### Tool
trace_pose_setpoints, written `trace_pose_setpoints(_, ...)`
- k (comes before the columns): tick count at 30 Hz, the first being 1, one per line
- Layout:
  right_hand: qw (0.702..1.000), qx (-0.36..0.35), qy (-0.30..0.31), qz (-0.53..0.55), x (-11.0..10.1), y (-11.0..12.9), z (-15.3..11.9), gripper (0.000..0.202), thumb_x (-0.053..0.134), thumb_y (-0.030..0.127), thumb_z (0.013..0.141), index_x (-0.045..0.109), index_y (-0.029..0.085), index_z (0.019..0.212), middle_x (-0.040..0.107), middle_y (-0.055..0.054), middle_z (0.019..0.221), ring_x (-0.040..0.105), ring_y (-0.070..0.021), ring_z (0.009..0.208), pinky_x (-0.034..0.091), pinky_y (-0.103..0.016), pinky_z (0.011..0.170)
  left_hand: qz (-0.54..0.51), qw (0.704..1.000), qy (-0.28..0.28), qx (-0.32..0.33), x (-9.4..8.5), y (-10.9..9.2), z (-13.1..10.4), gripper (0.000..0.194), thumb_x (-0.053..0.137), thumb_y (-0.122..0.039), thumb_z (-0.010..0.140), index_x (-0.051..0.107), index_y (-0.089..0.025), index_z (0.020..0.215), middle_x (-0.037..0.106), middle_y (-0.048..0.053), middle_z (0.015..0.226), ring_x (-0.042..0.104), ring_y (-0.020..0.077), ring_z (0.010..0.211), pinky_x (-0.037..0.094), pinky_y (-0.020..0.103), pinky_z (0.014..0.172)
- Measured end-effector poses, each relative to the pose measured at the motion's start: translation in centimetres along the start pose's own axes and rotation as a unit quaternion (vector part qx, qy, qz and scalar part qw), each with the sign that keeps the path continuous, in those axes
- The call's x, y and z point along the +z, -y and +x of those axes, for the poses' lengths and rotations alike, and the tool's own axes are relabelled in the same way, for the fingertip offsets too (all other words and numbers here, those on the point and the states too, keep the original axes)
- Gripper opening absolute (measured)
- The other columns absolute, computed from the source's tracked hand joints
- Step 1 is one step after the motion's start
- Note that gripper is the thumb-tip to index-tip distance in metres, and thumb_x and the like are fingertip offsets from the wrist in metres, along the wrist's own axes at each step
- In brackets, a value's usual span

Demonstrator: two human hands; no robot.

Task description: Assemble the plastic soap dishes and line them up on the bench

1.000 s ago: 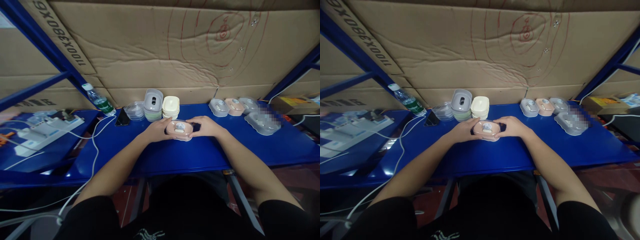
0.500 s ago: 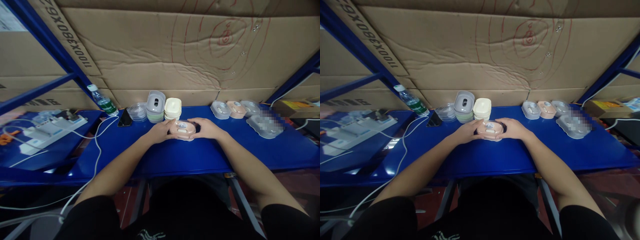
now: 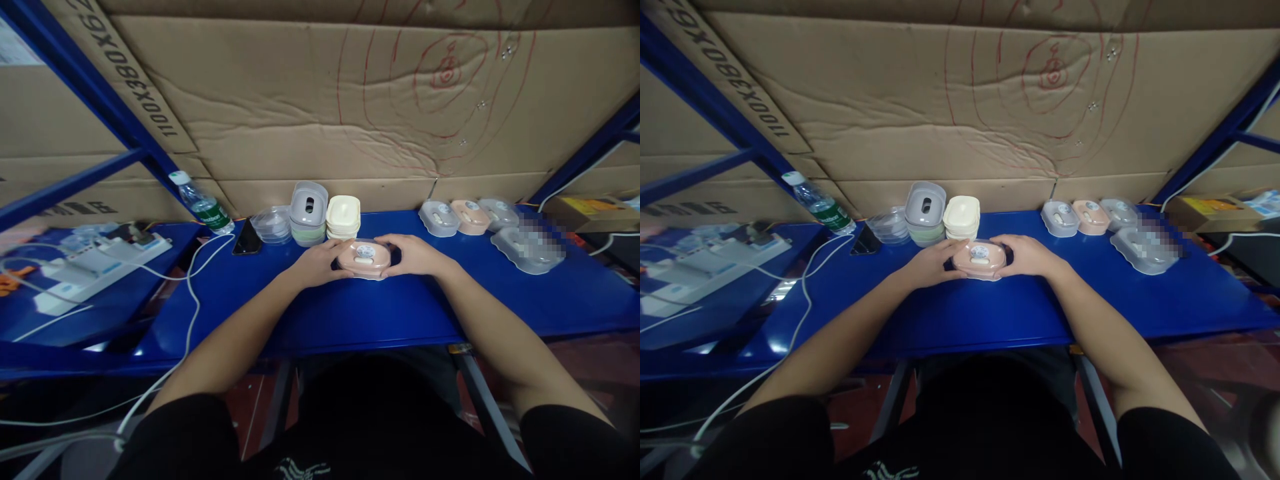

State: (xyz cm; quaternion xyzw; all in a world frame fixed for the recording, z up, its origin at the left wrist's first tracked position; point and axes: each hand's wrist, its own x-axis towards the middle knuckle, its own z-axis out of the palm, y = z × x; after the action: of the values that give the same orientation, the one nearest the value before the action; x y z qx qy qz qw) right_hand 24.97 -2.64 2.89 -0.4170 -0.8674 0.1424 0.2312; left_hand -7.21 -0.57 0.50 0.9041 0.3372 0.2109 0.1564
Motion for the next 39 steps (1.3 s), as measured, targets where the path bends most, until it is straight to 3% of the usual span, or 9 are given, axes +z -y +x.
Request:
trace_pose_setpoints(5,1.0,-0.01,0.012,0.017,-0.3,0.2,0.1,0.087,0.096,0.053,0.066,0.067,0.026,0.143,0.076,-0.01,0.134,0.076,-0.034,0.114,0.061,-0.052,0.098,-0.079,0.997,0.004,-0.013,-0.1,0.0,0.1,0.089,0.079,-0.065,0.085,0.051,-0.026,0.16,0.063,0.015,0.151,0.065,0.0337,0.131,0.056,0.047,0.107)
trace_pose_setpoints(12,1.0,0.004,0.03,0.007,-0.5,0.4,0.1,0.087,0.093,0.047,0.07,0.063,0.023,0.148,0.075,-0.013,0.137,0.075,-0.0354,0.116,0.06,-0.053,0.099,-0.06,0.998,0.012,-0.03,-0.4,-0.4,0.0,0.094,0.081,-0.065,0.083,0.049,-0.025,0.161,0.058,0.017,0.156,0.06,0.0364,0.139,0.051,0.051,0.114)
trace_pose_setpoints(16,1.0,-0.001,0.026,0.004,-0.5,0.5,0.1,0.086,0.094,0.053,0.068,0.066,0.024,0.144,0.075,-0.012,0.136,0.075,-0.0357,0.116,0.06,-0.052,0.099,-0.048,0.999,0.015,-0.008,-0.3,-0.4,0.0,0.091,0.076,-0.066,0.087,0.047,-0.024,0.163,0.054,0.016,0.162,0.053,0.0361,0.148,0.045,0.051,0.121)
trace_pose_setpoints(23,0.999,0.026,0.013,-0.014,-0.3,1.0,0.1,0.084,0.093,0.065,0.065,0.07,0.025,0.134,0.078,-0.01,0.125,0.076,-0.0358,0.11,0.06,-0.051,0.094,-0.012,1.0,0.027,-0.004,0.1,-0.3,0.0,0.09,0.073,-0.063,0.091,0.043,-0.023,0.165,0.053,0.016,0.163,0.053,0.0365,0.149,0.046,0.052,0.121)
trace_pose_setpoints(28,1.0,0.011,0.009,-0.01,-0.4,0.7,0.0,0.108,0.094,0.07,0.06,0.06,0.024,0.151,0.07,-0.015,0.142,0.072,-0.0391,0.12,0.058,-0.056,0.103,-0.017,1.0,-0.001,0.014,0.2,-0.5,0.0,0.09,0.073,-0.064,0.091,0.042,-0.022,0.165,0.053,0.015,0.163,0.054,0.0339,0.148,0.048,0.049,0.121)
trace_pose_setpoints(34,0.999,-0.015,0.021,-0.026,0.1,-0.1,-0.1,0.096,0.089,0.071,0.07,0.063,0.026,0.151,0.069,-0.014,0.141,0.069,-0.0388,0.126,0.056,-0.056,0.107,-0.027,1.0,-0.004,0.002,0.3,-0.6,0.0,0.086,0.076,-0.059,0.091,0.046,-0.021,0.162,0.058,0.015,0.159,0.061,0.0336,0.141,0.052,0.049,0.116)
trace_pose_setpoints(39,0.999,-0.028,0.013,-0.029,0.2,-0.3,0.0,0.1,0.089,0.07,0.071,0.06,0.023,0.154,0.068,-0.016,0.146,0.066,-0.0409,0.132,0.054,-0.059,0.111,-0.014,1.0,-0.003,-0.005,0.4,-0.4,0.0,0.087,0.077,-0.059,0.091,0.045,-0.023,0.163,0.061,0.014,0.156,0.065,0.0317,0.134,0.056,0.046,0.109)
